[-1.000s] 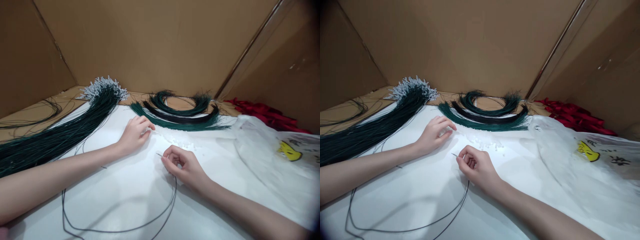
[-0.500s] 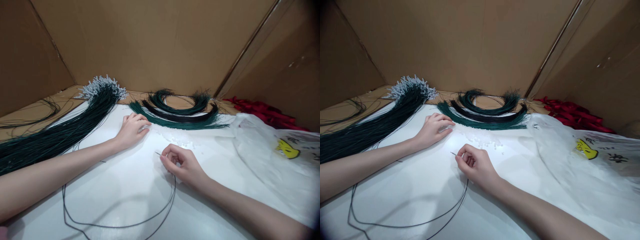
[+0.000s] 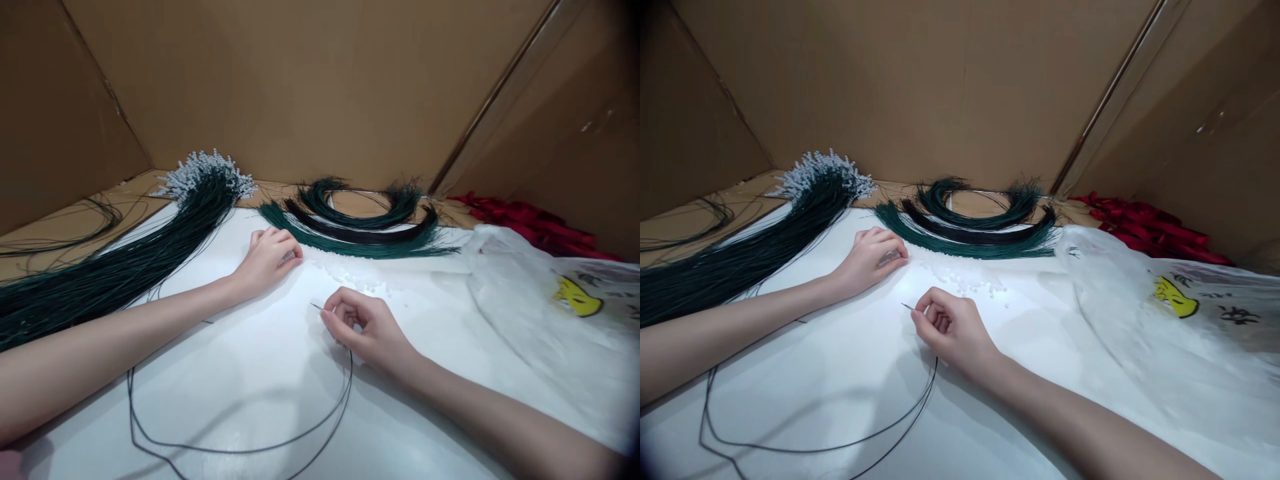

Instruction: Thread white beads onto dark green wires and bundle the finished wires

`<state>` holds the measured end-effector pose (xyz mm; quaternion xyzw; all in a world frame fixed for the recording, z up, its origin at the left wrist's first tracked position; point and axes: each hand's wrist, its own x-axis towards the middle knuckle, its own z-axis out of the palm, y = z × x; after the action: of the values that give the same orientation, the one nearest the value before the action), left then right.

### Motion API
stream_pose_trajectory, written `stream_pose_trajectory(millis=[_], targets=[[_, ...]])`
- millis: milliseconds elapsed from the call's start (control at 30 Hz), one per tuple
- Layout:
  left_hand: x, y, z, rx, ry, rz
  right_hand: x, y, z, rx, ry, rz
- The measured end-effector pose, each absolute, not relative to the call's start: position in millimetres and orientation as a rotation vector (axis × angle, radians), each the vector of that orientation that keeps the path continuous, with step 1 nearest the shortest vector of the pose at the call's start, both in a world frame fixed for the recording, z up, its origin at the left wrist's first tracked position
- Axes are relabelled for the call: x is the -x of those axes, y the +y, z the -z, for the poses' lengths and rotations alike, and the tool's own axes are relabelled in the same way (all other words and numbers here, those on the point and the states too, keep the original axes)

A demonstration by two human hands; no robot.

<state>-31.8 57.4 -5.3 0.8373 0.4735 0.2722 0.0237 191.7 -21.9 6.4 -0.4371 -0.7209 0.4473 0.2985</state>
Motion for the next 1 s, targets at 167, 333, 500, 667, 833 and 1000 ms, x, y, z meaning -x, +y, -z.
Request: stream_pose_trajectory(millis=[167,333,500,667,833,1000], targets=[[31.0,55.8,4.6,-2.583,1.478,-0.837,-191.6,-22.7,-6.9,1.167,-1.912,-1.2],[31.2,56.2,4.3,-2.55,1.527,-0.838,-191.5,-23.0,-7.8,1.179,-1.921,-1.193],[31.6,58.4,5.6,-2.536,1.54,-0.796,-191.1,-23.4,-8.4,1.181,-1.933,-1.186],[31.9,58.9,5.0,-2.492,1.578,-0.799,-191.3,-22.8,-8.1,1.169,-1.93,-1.19],[32.8,58.4,3.6,-2.456,1.641,-0.807,-191.2,-21.9,-8.4,1.172,-1.927,-1.184],[32.4,58.7,2.9,-2.431,1.613,-0.794,-191.7,-21.8,-8.4,1.175,-1.938,-1.177]])
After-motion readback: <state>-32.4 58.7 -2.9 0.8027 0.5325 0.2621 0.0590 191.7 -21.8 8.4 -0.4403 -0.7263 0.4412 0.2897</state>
